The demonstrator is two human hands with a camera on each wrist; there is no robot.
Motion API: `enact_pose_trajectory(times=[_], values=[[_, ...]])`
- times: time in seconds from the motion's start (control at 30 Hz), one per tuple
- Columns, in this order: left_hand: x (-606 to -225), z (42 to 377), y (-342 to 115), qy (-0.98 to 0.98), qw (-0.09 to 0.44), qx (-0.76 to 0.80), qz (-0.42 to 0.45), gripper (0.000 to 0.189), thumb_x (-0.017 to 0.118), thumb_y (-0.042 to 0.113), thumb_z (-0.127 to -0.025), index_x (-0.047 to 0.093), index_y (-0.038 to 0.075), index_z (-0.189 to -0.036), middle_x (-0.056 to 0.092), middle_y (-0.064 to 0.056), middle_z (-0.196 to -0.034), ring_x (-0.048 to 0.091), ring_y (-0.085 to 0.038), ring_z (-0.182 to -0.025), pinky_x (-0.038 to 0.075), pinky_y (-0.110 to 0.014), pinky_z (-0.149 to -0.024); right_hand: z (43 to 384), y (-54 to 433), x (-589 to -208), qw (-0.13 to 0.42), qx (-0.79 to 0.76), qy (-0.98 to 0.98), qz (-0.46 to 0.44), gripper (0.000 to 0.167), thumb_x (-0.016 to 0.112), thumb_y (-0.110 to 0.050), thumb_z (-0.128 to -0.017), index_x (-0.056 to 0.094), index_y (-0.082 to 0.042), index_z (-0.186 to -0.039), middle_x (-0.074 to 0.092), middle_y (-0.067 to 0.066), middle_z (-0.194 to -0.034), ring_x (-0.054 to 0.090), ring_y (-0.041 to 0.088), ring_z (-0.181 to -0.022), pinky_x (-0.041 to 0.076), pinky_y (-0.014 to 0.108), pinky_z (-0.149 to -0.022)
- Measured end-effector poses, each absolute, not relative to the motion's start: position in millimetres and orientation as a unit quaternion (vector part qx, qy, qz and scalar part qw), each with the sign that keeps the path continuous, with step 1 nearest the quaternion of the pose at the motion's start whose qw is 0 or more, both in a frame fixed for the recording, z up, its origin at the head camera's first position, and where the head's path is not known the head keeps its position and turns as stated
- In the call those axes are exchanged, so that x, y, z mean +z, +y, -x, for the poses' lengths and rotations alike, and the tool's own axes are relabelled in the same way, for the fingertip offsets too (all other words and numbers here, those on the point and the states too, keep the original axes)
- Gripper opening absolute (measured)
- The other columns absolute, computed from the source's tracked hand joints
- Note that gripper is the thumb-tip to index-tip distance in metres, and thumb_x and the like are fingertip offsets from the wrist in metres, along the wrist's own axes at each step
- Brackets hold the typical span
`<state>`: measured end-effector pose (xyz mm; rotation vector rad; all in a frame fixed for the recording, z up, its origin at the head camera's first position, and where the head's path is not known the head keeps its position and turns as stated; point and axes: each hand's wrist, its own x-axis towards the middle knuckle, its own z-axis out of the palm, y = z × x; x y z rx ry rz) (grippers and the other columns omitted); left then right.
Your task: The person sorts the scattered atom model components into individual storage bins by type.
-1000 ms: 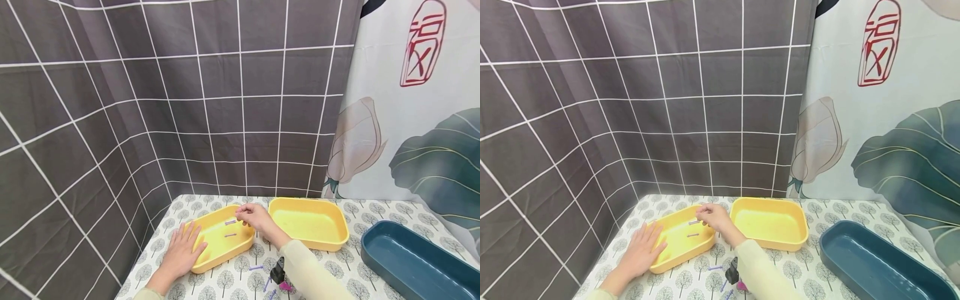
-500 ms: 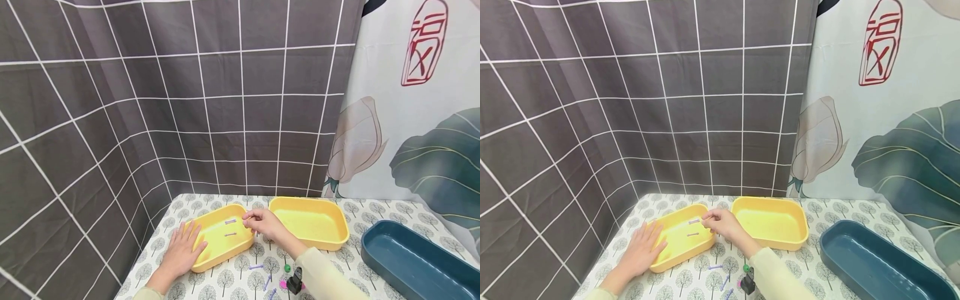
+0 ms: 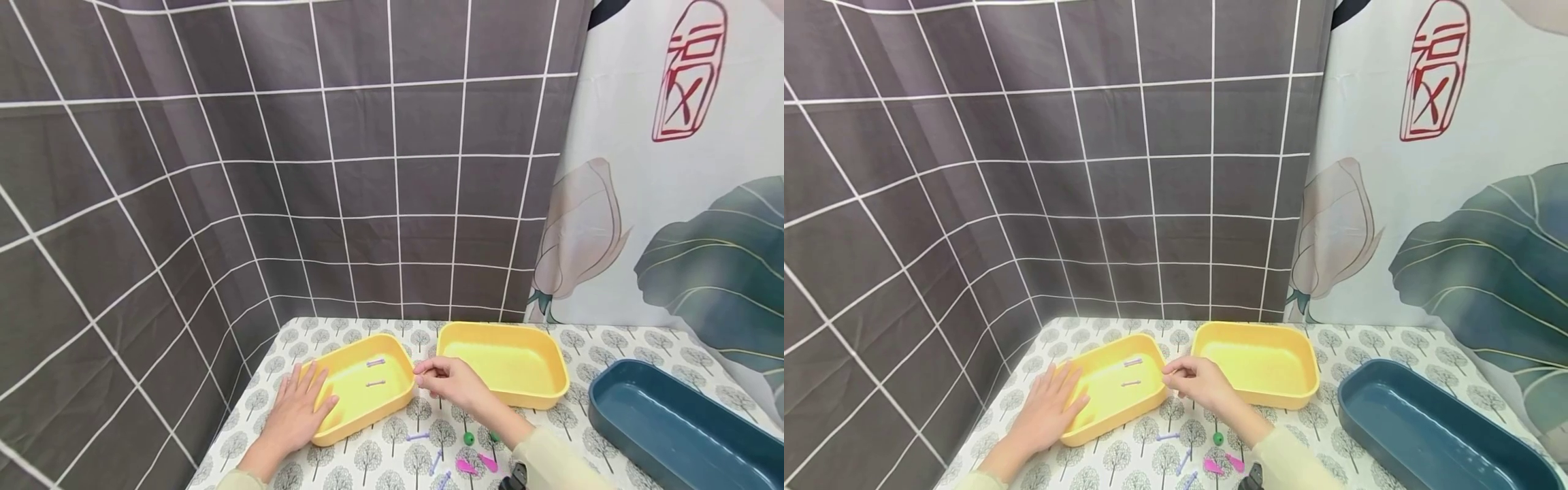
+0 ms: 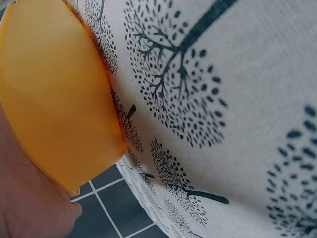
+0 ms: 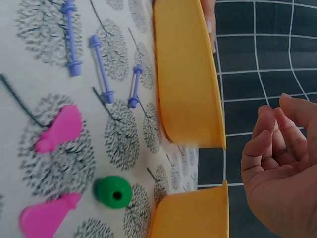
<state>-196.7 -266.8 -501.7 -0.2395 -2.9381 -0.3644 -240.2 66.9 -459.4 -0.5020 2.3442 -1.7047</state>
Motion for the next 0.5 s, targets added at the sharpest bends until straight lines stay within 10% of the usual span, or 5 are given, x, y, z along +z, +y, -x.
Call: enact_pose_trajectory(times=[0.5], values=[[-501, 195, -266, -0.985, 0.088, -0.12, 0.083, 0.067, 0.044, 0.053, -0.104, 0.042, 0.01, -0.155, 0.025, -0.016, -0.166, 0.01, -0.044, -0.154, 0.009, -0.064, -0.122, 218, 98, -463, 0.122, -0.583, 0.777, 0.201, 0.031, 0.073, -0.018, -0.093, 0.07, 0.001, -0.116, 0.07, 0.007, -0.09, 0.06, 0.013, -0.072, 0.056, 0.028, -0.066]])
